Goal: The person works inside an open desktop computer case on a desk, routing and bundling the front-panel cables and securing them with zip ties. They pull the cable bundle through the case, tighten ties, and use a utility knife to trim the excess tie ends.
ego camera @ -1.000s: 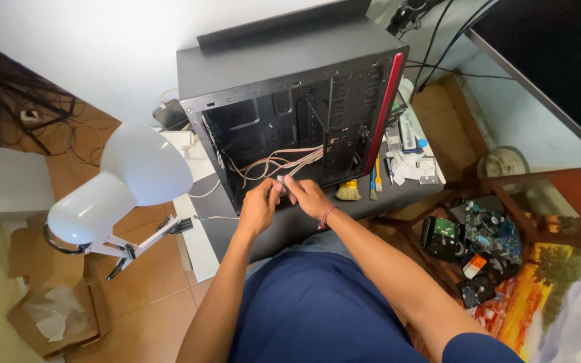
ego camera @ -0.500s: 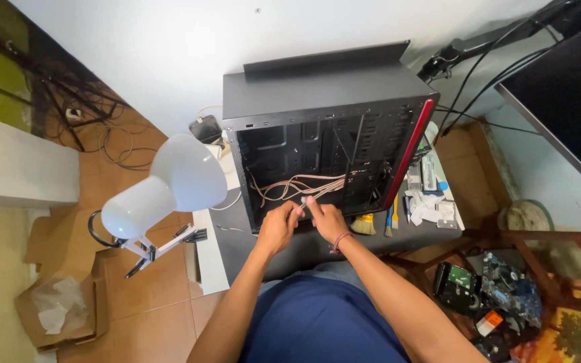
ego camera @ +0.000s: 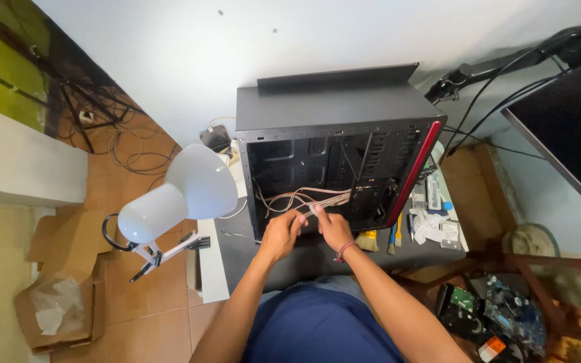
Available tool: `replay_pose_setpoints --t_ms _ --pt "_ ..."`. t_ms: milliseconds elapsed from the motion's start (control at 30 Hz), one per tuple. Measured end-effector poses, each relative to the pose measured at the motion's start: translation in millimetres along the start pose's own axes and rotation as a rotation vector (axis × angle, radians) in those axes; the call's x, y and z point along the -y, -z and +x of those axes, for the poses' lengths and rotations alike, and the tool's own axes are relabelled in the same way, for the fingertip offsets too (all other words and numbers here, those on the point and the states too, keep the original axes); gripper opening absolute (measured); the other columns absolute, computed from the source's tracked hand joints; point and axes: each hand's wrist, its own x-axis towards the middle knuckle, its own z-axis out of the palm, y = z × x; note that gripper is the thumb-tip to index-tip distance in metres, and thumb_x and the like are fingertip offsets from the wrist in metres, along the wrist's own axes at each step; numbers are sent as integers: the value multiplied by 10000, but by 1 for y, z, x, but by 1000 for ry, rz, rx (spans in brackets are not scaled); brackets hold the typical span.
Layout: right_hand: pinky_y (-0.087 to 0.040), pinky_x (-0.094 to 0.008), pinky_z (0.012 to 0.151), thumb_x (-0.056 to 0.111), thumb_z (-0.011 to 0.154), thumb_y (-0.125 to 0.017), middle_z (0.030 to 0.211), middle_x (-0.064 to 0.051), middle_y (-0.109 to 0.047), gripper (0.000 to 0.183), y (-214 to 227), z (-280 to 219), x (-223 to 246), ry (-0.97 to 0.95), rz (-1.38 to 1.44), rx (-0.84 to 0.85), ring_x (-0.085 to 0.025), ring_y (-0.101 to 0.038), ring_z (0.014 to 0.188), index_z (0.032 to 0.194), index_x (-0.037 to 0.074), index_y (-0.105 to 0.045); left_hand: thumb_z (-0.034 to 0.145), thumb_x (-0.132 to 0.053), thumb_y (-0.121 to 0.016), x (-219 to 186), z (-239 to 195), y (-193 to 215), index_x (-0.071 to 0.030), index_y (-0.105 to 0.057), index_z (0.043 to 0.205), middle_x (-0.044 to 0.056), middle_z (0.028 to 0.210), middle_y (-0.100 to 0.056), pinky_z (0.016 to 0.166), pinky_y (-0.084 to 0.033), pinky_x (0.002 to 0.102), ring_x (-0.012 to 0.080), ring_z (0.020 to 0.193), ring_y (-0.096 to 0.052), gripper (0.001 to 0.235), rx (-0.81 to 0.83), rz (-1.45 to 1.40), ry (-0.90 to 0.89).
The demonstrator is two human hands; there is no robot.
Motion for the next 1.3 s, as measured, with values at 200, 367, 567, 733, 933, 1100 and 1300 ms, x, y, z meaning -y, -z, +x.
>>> replay_pose_setpoints --t_ms 200,367,567,733,933,1100,1300 --pt "-446 -320 571 637 1009 -416 575 -29 -578 684 -9 -9 -7 127 205 118 -133 -544 567 744 64 -678 1011 -278 -544 1 -1 -1 -77 -682 972 100 708 -678 649 -511 386 265 659 -657 247 0 -23 1" --pt "-432 -300 548 596 1011 -411 555 -11 -592 658 -5 -11 15 -9 110 30 -119 -562 535 698 90 -691 1009 -288 -551 10 0 -6 -72 -692 957 113 718 -693 662 -520 396 275 673 -672 263 -1 -1 -16" --pt "-438 -306 556 584 1050 -391 566 -20 -579 681 -11 -6 -9 129 218 132 -127 -546 549 717 45 -643 1013 -293 -544 9 -1 -5 -71 -681 966 114 722 -696 663 -524 403 286 668 -679 265 -4 -5 -25" --pt "-467 -290 580 594 1004 -350 529 -26 -615 691 -15 -11 -1 -43 -91 -92 -130 -619 538 720 81 -716 995 -304 -568 11 -3 -9 -80 -691 955 109 717 -707 657 -529 409 295 680 -697 258 24 12 -10" --pt "-432 -308 563 604 1092 -399 567 -57 -565 810 -25 -6 -37 122 205 122 -145 -542 554 665 -46 -624 999 -316 -560 12 -9 -10 -100 -687 967 116 724 -707 668 -520 431 324 699 -694 253 12 29 -4" --pt "-420 -311 554 620 957 -430 594 -9 -619 664 -32 -15 -37 -89 224 -41 -129 -544 577 789 57 -741 1024 -346 -563 14 -11 -19 -78 -669 940 140 738 -698 673 -501 463 362 737 -672 300 14 70 -43" --pt "-410 -270 498 666 987 -393 525 -26 -582 778 -32 -11 -52 -43 186 -104 -113 -532 486 617 38 -663 1014 -357 -558 8 -14 -11 -105 -711 922 117 726 -702 667 -508 447 342 720 -680 309 47 132 -65"
